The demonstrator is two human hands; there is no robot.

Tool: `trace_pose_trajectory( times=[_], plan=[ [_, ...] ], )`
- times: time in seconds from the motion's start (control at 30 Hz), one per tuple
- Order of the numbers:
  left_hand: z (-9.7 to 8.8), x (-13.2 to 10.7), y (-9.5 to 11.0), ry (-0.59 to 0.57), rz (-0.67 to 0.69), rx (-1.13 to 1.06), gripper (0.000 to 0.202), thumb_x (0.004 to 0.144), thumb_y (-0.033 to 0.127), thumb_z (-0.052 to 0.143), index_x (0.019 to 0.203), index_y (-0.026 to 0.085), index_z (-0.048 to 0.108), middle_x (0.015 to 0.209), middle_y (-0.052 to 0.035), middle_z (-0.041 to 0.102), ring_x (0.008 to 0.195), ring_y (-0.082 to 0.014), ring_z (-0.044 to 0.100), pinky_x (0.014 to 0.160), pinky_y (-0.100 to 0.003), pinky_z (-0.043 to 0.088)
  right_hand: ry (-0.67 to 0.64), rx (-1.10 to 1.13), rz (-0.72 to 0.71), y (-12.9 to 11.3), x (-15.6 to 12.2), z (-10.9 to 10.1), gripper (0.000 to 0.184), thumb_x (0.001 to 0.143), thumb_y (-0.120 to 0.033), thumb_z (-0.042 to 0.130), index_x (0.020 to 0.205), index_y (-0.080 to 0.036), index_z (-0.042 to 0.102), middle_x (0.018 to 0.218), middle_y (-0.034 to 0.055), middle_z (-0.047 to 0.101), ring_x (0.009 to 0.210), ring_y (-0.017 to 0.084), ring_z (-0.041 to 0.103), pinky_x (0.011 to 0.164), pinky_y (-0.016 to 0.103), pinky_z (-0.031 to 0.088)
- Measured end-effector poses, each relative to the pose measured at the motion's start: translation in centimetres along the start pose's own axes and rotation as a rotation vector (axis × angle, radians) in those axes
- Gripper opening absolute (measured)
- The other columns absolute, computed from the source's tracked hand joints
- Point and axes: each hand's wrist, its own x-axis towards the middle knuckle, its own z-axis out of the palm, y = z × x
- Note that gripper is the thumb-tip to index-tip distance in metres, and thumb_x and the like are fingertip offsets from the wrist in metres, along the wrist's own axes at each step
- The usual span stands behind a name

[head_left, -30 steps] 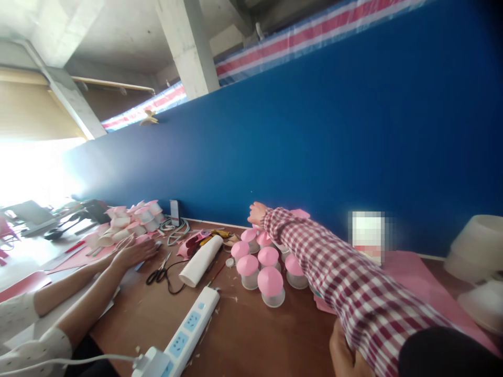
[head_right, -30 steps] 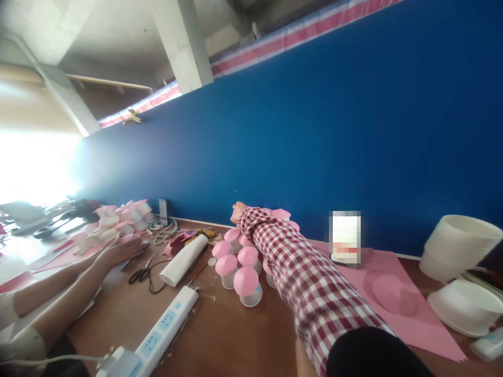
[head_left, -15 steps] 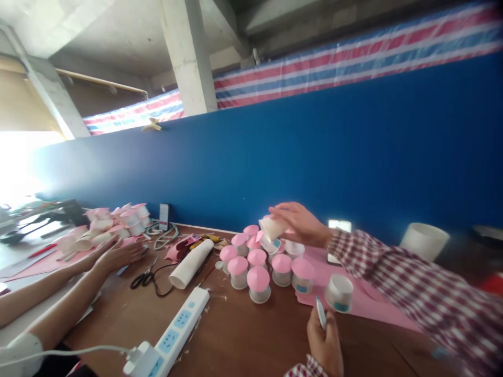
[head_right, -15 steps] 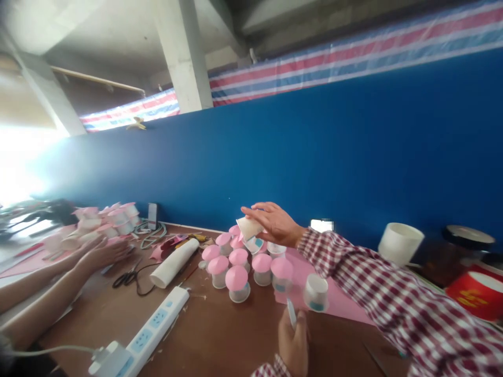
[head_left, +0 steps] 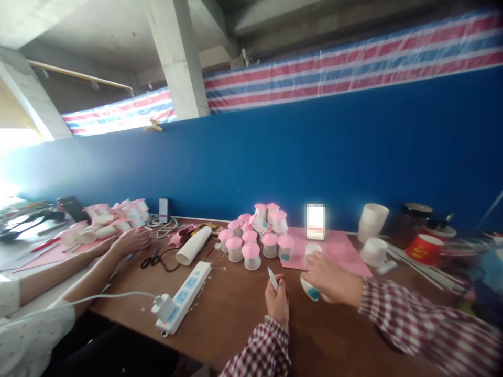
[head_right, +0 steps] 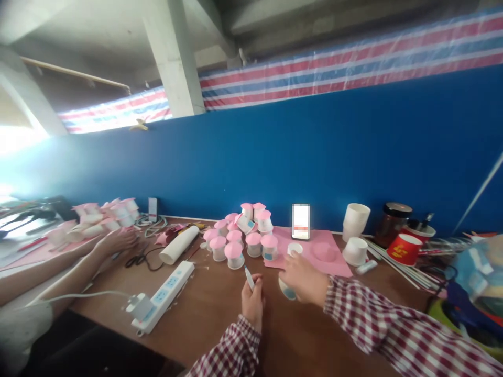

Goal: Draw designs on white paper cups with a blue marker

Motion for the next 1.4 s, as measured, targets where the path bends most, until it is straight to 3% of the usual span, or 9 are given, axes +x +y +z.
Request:
trace_pose_trajectory(
  times=[0.1,0.27,0.37,0.43,0.57,0.67,0.83,1.07,1.4],
  plan=[
    [-1.2,-1.0,0.2,-0.017,0.006,0.056,0.042,0.060,0.047,0.068,0.083,0.015,0.053,0.043,0.0103,0.037,0.033,-0.0029,0.028,0.033,-0.016,0.020,-0.123,-0.066,-0.078,-2.6,1.0,1.5,0.032,0.055,-0.022,0.075,0.085,-0.017,0.067,0.080,0.0093,0.064,0.087,0.028,0.055,0.087,0.048,0.038],
    [-3.2,-2.4,1.1,-0.028,0.028,0.088,0.040,0.065,0.045,0.066,0.088,0.015,0.052,0.047,0.0085,0.043,0.035,-0.0028,0.032,0.035,-0.015,0.022,0.089,0.159,-0.220,-3.6,2.1,-0.6,0.044,0.066,-0.032,0.070,0.106,-0.019,0.061,0.115,0.0103,0.059,0.112,0.030,0.048,0.096,0.051,0.034],
    [-4.5,-2.8,1.8,0.036,0.135,0.069,0.044,0.073,0.044,0.060,0.103,0.015,0.046,0.054,0.0072,0.050,0.037,-0.0028,0.034,0.038,-0.015,0.025,0.259,0.417,-0.061,-2.1,0.3,-2.0,0.028,0.081,-0.027,0.055,0.108,-0.019,0.060,0.106,0.0078,0.064,0.101,0.022,0.057,0.088,0.040,0.045],
    [-4.8,-3.3,2.3,0.057,0.178,0.076,0.040,0.076,0.045,0.057,0.100,0.014,0.048,0.054,0.0067,0.048,0.040,-0.0037,0.037,0.039,-0.015,0.028,0.441,0.527,0.169,-1.4,-1.6,-1.6,0.024,0.086,-0.026,0.049,0.107,-0.020,0.059,0.100,0.0073,0.066,0.094,0.021,0.061,0.080,0.037,0.050],
    [-3.3,-5.6,3.3,-0.008,0.242,0.063,0.037,0.079,0.046,0.054,0.099,0.015,0.049,0.063,0.0031,0.053,0.049,-0.0065,0.046,0.047,-0.018,0.037,0.802,0.600,0.493,-2.4,-5.2,2.3,0.020,0.089,-0.025,0.045,0.104,-0.019,0.057,0.095,0.0076,0.066,0.085,0.020,0.063,0.072,0.034,0.054],
    [-1.4,-8.4,3.5,-0.139,0.342,0.083,0.031,0.087,0.043,0.045,0.102,0.016,0.050,0.071,-0.0002,0.057,0.058,-0.0086,0.051,0.056,-0.021,0.042,0.962,0.510,0.555,-4.4,-6.8,5.3,0.016,0.087,-0.021,0.047,0.101,-0.019,0.056,0.091,0.0090,0.066,0.081,0.021,0.063,0.072,0.035,0.054],
    [0.8,-11.7,1.5,-0.141,0.438,0.167,0.032,0.088,0.041,0.043,0.105,0.016,0.053,0.094,-0.0073,0.060,0.083,-0.0152,0.057,0.074,-0.027,0.045,1.004,0.460,0.435,-6.9,-7.8,6.4,0.020,0.082,-0.019,0.050,0.102,-0.019,0.054,0.087,0.0089,0.066,0.077,0.020,0.063,0.065,0.033,0.054],
    [2.5,-12.4,-0.1,-0.152,0.323,0.127,0.043,0.089,0.046,0.036,0.112,0.015,0.055,0.105,-0.0095,0.062,0.099,-0.0204,0.057,0.091,-0.033,0.041,0.763,0.538,0.075,-9.2,-7.9,5.3,0.015,0.082,-0.032,0.050,0.093,-0.025,0.059,0.073,0.0031,0.065,0.066,0.017,0.061,0.061,0.030,0.050],
    [2.3,-11.4,-0.3,-0.361,0.154,0.119,0.049,0.088,0.048,0.040,0.118,0.013,0.056,0.114,-0.0129,0.061,0.111,-0.0247,0.053,0.102,-0.039,0.034,0.806,0.528,0.209,-9.0,-7.5,5.8,0.019,0.087,-0.028,0.042,0.074,-0.022,0.055,0.063,0.0017,0.059,0.058,0.015,0.054,0.054,0.027,0.042]
  ],
)
